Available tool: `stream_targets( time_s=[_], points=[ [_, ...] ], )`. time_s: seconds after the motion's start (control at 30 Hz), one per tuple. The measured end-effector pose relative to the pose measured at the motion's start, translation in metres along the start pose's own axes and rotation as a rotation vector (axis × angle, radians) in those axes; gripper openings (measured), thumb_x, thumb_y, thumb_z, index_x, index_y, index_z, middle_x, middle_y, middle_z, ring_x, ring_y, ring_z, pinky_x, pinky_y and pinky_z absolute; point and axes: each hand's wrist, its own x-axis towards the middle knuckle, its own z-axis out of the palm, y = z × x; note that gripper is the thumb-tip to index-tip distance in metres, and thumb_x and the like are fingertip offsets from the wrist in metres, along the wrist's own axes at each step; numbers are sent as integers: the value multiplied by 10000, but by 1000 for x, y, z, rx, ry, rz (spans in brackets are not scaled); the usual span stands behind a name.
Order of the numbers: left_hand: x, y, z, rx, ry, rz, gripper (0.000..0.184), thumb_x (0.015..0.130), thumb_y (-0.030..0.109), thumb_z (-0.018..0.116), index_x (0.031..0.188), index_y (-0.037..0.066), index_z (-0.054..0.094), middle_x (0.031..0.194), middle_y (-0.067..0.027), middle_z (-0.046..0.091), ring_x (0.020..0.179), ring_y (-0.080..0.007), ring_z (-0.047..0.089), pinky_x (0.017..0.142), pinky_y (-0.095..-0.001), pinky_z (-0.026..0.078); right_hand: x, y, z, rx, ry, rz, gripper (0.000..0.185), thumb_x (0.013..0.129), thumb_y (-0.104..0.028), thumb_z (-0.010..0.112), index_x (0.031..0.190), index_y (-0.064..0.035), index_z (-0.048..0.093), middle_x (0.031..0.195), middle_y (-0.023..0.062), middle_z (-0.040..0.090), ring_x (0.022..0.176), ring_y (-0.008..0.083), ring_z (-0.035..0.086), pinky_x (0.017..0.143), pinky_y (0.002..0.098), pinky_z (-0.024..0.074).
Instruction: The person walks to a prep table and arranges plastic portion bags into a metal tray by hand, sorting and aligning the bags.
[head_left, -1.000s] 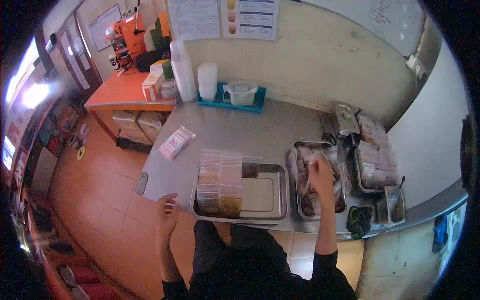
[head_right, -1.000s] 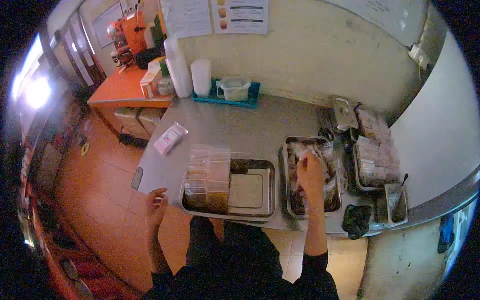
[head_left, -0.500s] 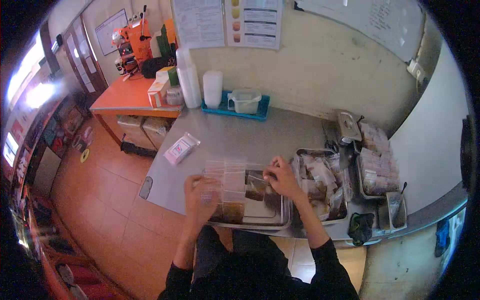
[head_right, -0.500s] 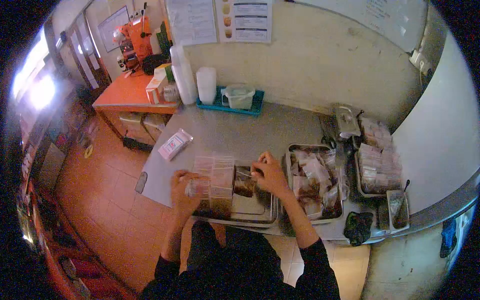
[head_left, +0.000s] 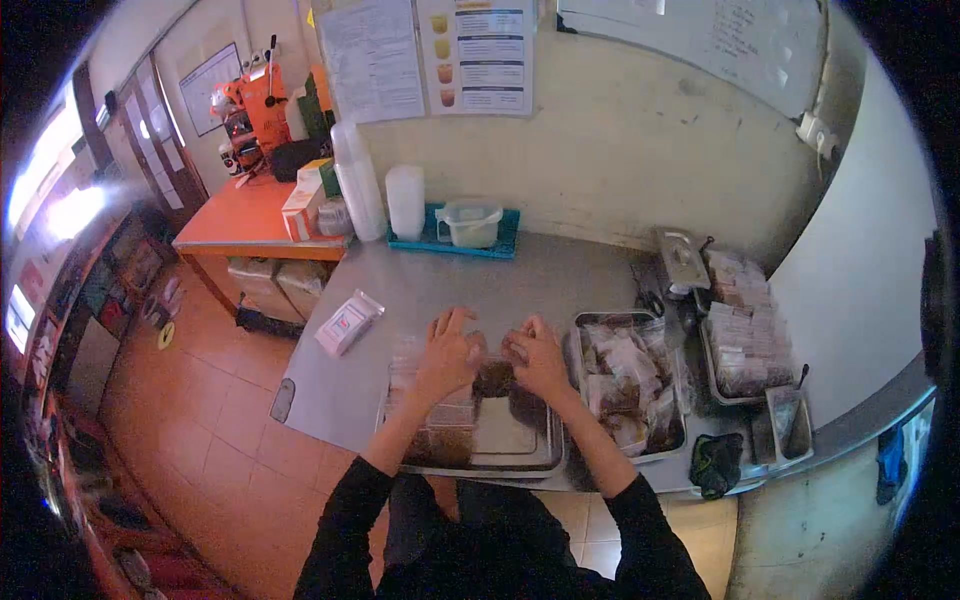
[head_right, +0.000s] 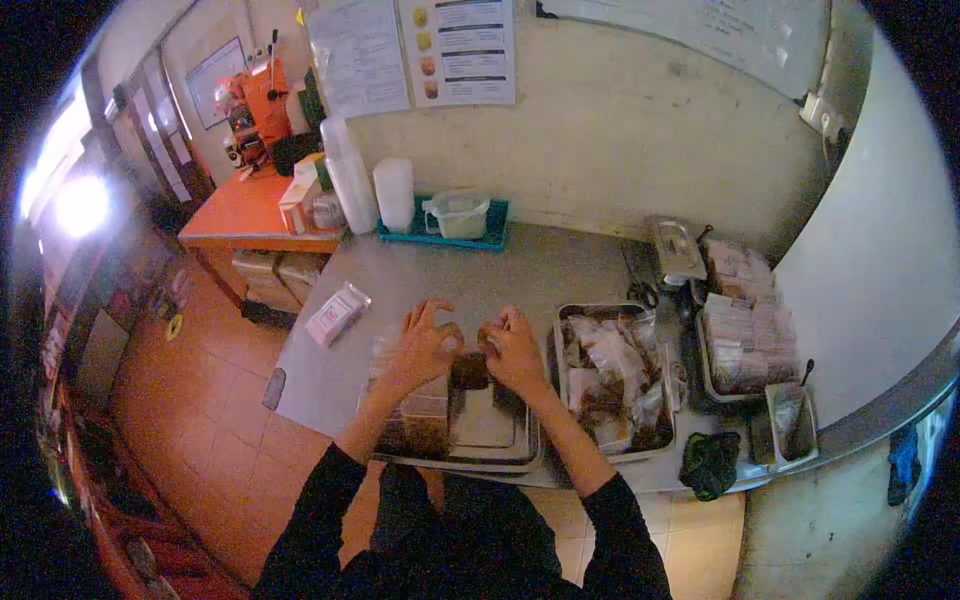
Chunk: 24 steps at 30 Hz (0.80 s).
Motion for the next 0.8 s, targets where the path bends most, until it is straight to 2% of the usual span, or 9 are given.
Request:
stream_targets(
  time_s=[0.07,0.3,0.37,0.4,0.47,0.5,0.57,0.67,0.8],
  points=[
    [3,0,0,-16,39,1,84,703,128,665,785,112,669,1176,-101,480,1191,-320,439,984,-479,346,0,1,-1,4,-21,29,184,741,-135,722,902,-78,656,922,120,475,889,313,525,766,422,419],
    [6,1,0,-15,29,-56,61,691,129,656,744,101,666,1153,-91,494,1157,-313,455,985,-465,348,1,-2,-27,15,-9,134,312,758,-197,724,1030,-105,603,990,135,524,998,336,549,841,453,436],
    [4,-6,6,-80,78,-18,55,686,121,655,734,95,663,1160,-85,489,1152,-309,459,988,-478,343,-1,9,-46,-220,62,197,351,749,-235,731,1040,-113,577,1070,155,539,1057,359,548,861,475,438],
    [4,-6,7,-83,77,-18,55,686,121,655,734,95,663,1160,-85,489,1152,-309,459,988,-478,343,-3,13,-51,-222,61,199,351,749,-235,731,1040,-113,577,1070,155,539,1057,359,548,861,475,438],
    [5,-6,9,-57,48,-54,68,684,103,661,750,91,668,1167,-79,500,1153,-307,470,1004,-494,332,-7,21,-61,-559,90,377,332,758,-242,720,999,-61,582,1022,169,589,1001,373,569,833,487,458],
    [5,-9,11,-59,49,-54,68,684,103,661,750,91,668,1167,-79,500,1153,-307,470,1004,-494,332,-11,37,-58,-560,90,377,332,758,-242,720,999,-61,582,1022,169,589,1001,373,569,833,487,458],
    [5,-17,17,-36,32,20,104,685,96,660,785,115,684,1122,-80,563,1141,-294,500,1021,-505,321,-17,73,-44,-450,14,413,234,757,-207,706,900,-66,586,889,150,611,901,361,601,766,492,478],
    [6,-22,21,-51,-5,2,112,687,110,669,794,141,685,1027,-87,629,1121,-285,532,1040,-502,311,-12,57,-61,-324,138,294,158,768,-164,672,830,-65,567,838,132,622,806,349,617,695,476,485],
    [12,-31,15,-158,-157,-89,96,682,132,671,776,147,676,955,-94,658,1075,-281,565,1037,-504,314,-6,13,-96,-158,142,337,136,786,-150,661,859,-63,586,837,129,640,779,318,640,677,421,495]
  ],
)
